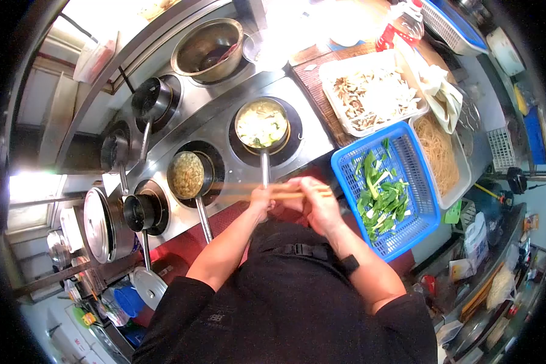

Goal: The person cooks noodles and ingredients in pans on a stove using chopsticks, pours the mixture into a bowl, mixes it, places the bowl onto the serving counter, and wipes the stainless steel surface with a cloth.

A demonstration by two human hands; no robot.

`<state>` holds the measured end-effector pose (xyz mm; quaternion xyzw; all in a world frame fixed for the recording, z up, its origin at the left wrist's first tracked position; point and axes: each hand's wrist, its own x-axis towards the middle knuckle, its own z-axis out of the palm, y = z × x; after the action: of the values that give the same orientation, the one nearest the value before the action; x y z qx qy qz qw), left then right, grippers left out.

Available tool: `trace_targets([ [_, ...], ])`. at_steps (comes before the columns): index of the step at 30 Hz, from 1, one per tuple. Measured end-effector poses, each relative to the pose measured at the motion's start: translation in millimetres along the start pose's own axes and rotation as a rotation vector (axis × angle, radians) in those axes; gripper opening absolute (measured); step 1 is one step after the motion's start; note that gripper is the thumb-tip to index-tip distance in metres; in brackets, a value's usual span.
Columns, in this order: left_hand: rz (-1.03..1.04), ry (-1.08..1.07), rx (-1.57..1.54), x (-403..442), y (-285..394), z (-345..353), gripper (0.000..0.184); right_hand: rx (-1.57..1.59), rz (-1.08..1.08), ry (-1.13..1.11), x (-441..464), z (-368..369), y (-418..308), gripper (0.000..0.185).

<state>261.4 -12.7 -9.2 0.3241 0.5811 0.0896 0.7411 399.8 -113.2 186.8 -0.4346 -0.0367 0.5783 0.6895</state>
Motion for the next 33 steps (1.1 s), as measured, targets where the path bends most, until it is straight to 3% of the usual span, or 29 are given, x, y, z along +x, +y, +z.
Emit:
trace_targets([
  [4,-0.103,-0.072,0.019,-24,15,-6,0.035,-0.135,-0.266,0.254,60,-46,-6,0.021],
  [6,-0.100,-0.078,-0.024,-31,15,-12,0.037,-0.219,-0.317,0.251,89,-43,-21,0.017],
  [11,-0.134,-0.119,-0.042,-47,3,-29,0.042,-0.620,-0.523,0.056,171,-21,-31,0.020],
  [17,-0.183,-0.225,-0.136,-54,0,-30,0.028,-0.980,-0.559,-0.040,215,5,8,0.020],
  [23,-0.174,-0.245,-0.081,-50,0,-31,0.030,-0.989,-0.275,-0.298,163,-9,-22,0.019],
  [25,-0.170,-0.255,-0.077,-48,0,-33,0.031,-1.151,-0.307,-0.187,154,-19,-40,0.018],
  [27,-0.168,-0.266,-0.067,-48,-2,-35,0.033,-1.001,-0.307,-0.132,156,-19,-55,0.018],
  [30,-0.167,-0.285,-0.059,-50,-1,-39,0.040,-1.149,-0.404,-0.021,165,-13,-53,0.018],
  [33,-0.156,-0.283,0.011,-54,-8,-46,0.047,-0.886,-0.604,0.032,185,-21,-13,0.020],
])
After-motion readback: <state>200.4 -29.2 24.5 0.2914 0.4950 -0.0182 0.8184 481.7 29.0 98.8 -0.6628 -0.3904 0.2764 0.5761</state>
